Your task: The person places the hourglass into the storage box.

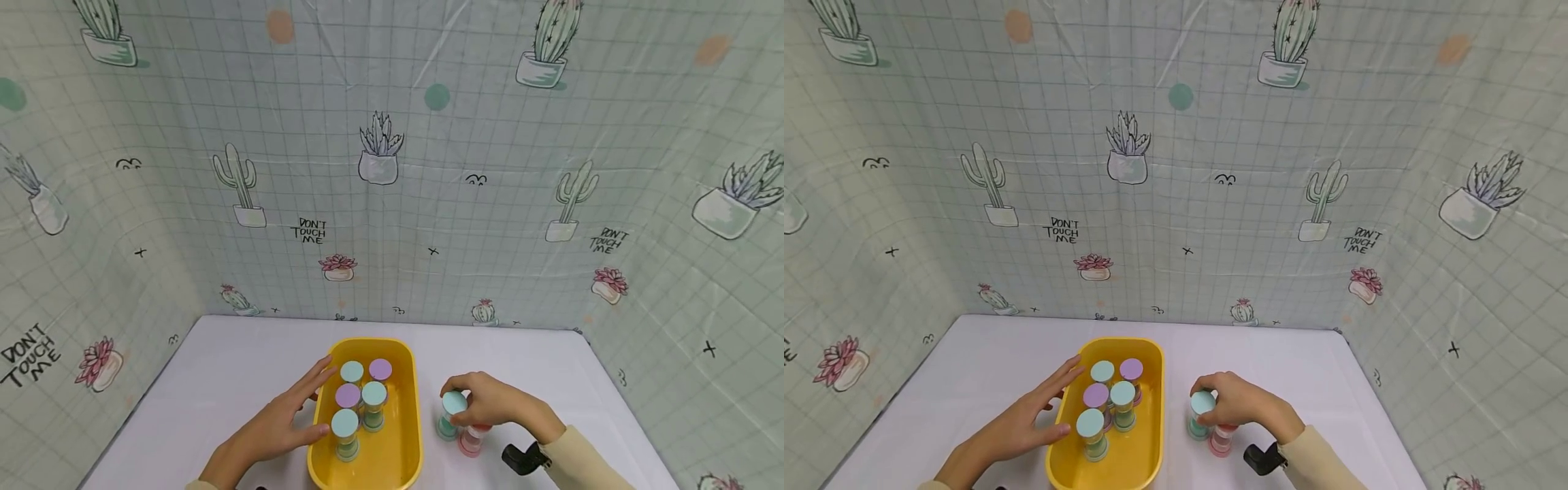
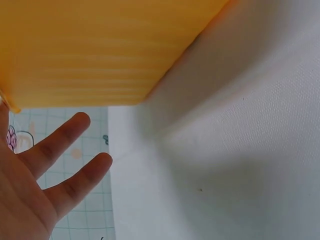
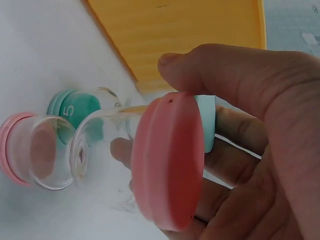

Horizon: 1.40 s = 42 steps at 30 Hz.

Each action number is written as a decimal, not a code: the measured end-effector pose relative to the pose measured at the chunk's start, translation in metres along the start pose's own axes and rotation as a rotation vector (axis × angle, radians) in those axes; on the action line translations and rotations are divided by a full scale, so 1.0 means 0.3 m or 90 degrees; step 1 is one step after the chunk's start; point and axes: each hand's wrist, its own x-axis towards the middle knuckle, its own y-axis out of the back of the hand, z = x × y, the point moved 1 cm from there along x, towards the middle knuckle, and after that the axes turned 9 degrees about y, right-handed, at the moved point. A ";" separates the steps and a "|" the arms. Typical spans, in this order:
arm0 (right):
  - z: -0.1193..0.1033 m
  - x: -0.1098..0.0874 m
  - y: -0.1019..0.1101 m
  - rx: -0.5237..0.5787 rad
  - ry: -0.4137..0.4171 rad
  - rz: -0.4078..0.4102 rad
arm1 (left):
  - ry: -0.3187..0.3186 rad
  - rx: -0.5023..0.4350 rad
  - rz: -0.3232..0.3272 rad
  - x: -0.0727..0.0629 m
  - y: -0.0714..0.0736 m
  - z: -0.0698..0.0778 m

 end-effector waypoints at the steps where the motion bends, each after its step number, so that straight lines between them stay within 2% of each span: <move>1: -0.002 0.002 0.001 -0.001 -0.002 0.000 | 0.002 -0.001 -0.002 0.000 0.002 0.001; 13: -0.015 0.021 0.009 -0.041 -0.016 0.010 | 0.015 -0.018 -0.017 0.021 0.018 0.013; 19: -0.020 0.018 -0.001 -0.048 -0.011 0.023 | 0.012 -0.025 -0.015 0.025 0.009 0.016; 27: -0.023 0.016 -0.024 -0.018 -0.031 0.009 | 0.029 -0.049 -0.017 0.009 -0.012 0.004; 33: -0.016 0.020 -0.031 0.001 -0.044 0.003 | 0.015 -0.055 -0.009 0.008 -0.017 -0.001; 42: -0.007 0.034 -0.038 0.018 -0.024 0.005 | 0.011 -0.097 -0.001 0.005 -0.024 -0.001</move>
